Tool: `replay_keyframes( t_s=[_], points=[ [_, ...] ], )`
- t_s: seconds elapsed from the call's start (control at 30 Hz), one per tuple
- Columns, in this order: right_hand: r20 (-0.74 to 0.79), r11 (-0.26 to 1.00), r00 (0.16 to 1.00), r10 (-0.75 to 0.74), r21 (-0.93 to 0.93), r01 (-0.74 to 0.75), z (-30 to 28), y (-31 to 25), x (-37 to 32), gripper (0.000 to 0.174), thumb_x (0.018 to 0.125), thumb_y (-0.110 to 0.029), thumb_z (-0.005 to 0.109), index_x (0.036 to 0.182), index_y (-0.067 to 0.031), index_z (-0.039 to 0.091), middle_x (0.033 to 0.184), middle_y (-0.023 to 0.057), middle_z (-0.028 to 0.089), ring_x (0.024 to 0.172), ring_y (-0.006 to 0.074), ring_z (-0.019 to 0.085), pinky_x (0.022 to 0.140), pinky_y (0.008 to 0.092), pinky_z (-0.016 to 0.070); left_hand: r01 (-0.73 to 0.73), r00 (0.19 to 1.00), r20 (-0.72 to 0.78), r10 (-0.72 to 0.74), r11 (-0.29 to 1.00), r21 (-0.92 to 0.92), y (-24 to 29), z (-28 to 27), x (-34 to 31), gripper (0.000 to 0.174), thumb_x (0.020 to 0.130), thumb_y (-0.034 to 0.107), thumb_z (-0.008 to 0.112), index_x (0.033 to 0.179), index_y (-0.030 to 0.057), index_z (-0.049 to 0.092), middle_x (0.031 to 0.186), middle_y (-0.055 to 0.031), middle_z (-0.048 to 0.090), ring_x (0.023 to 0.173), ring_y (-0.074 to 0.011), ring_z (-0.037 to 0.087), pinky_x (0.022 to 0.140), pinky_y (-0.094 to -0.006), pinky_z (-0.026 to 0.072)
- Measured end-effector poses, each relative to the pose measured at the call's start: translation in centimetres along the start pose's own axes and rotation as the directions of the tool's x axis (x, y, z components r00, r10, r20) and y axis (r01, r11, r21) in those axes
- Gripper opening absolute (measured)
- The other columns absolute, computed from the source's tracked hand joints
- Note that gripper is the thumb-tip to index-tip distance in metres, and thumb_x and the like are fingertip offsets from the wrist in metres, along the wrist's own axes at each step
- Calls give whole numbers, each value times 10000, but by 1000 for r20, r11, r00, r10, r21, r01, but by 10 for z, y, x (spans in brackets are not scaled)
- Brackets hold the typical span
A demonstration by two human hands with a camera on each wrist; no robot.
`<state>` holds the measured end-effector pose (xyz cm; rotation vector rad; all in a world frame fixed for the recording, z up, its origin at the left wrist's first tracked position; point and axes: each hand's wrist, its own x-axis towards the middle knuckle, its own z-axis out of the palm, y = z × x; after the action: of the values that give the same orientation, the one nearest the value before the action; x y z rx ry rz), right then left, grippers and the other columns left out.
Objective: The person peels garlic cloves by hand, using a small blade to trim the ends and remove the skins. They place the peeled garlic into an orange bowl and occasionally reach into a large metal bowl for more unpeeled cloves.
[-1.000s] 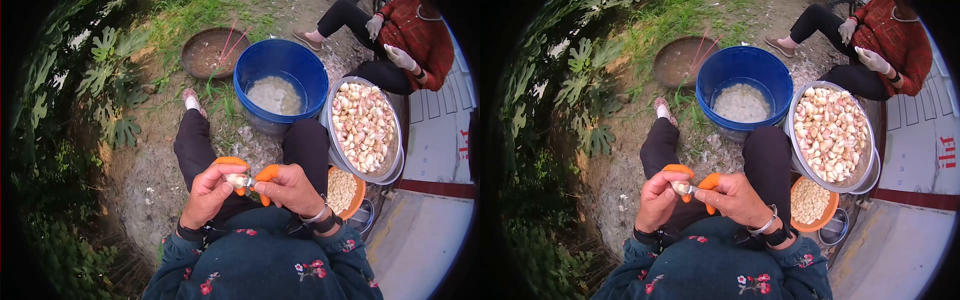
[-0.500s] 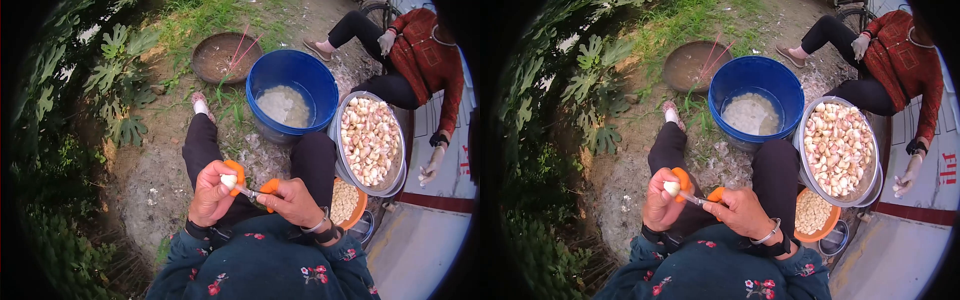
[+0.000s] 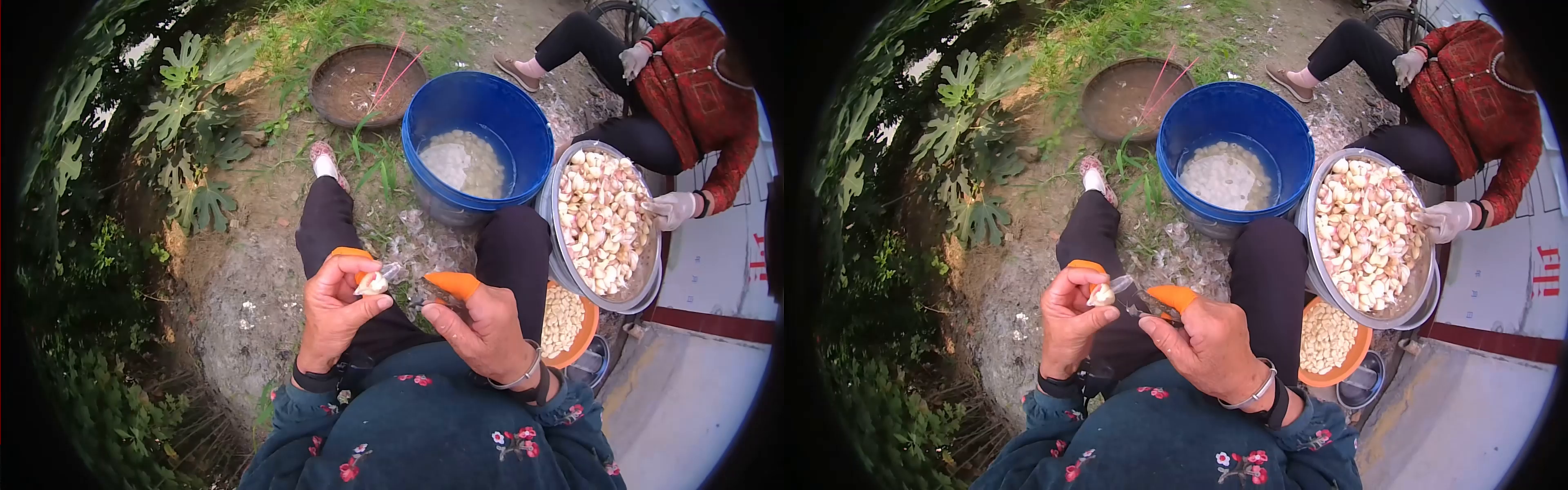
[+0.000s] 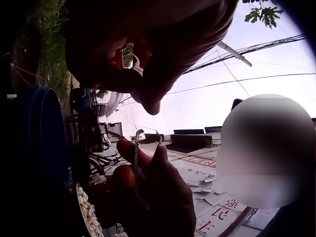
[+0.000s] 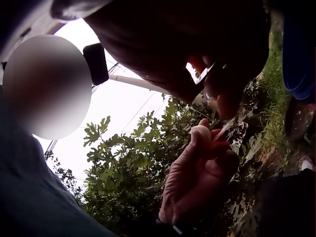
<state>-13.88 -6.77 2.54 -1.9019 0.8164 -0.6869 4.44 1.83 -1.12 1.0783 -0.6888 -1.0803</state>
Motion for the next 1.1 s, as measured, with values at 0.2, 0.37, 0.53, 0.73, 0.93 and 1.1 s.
replay_keyframes(
  t_s=[0.2, 0.37, 0.53, 0.73, 0.93, 1.1],
  points=[
    [2, 995, 998, -57, -79, 57, 2, -1, 1, 341, 805, -260, 723, 1023, -8, 649, 606, 93, 572, 507, 243, 584, 478, 334, 438, -52, 998, -7, 56, 961, 271, 5, 4, -3, 361, 715, -70, 754, 1038, -1, 607, 1022, -43, 552, 909, -107, 578, 806, -234, 466],
    [28, 990, 996, -87, -105, 89, -1, 1, 4, 354, 800, -263, 725, 1027, -3, 648, 643, 106, 585, 543, 248, 595, 490, 337, 447, -70, 997, 50, 56, 935, 348, 12, 4, -3, 352, 701, -51, 766, 1014, -9, 612, 1029, -65, 586, 919, -119, 595, 802, -240, 473],
    [71, 964, 978, -196, -168, 205, -6, 3, 7, 328, 759, -259, 747, 961, -11, 673, 639, 91, 558, 548, 247, 581, 484, 345, 446, -59, 991, 129, 17, 945, 323, 19, -1, 1, 293, 684, -35, 777, 935, -2, 630, 992, -85, 637, 876, -133, 624, 764, -251, 490],
    [185, 867, 940, -286, -369, 336, -12, -5, 10, 260, 713, -248, 763, 833, -35, 674, 622, 61, 517, 543, 225, 575, 489, 337, 451, -236, 926, 376, 12, 796, 557, 36, -9, 15, 235, 684, 45, 777, 892, 25, 669, 888, -87, 668, 813, -177, 647, 692, -264, 490],
    [249, 831, 907, -339, -373, 413, -14, 0, 7, 242, 720, -250, 751, 816, -45, 667, 638, 50, 523, 551, 218, 582, 497, 326, 463, -328, 847, 532, 2, 790, 519, 36, -11, 23, 260, 686, 59, 780, 925, 33, 680, 889, -92, 662, 775, -194, 635, 679, -281, 483],
    [266, 819, 902, -339, -388, 422, -16, -3, 5, 240, 718, -247, 746, 795, -37, 658, 637, 48, 519, 550, 210, 584, 493, 330, 460, -182, 863, 500, -76, 876, 447, 31, -16, 24, 275, 718, 34, 773, 965, 9, 655, 901, -84, 656, 794, -152, 636, 705, -264, 489]
  ],
)
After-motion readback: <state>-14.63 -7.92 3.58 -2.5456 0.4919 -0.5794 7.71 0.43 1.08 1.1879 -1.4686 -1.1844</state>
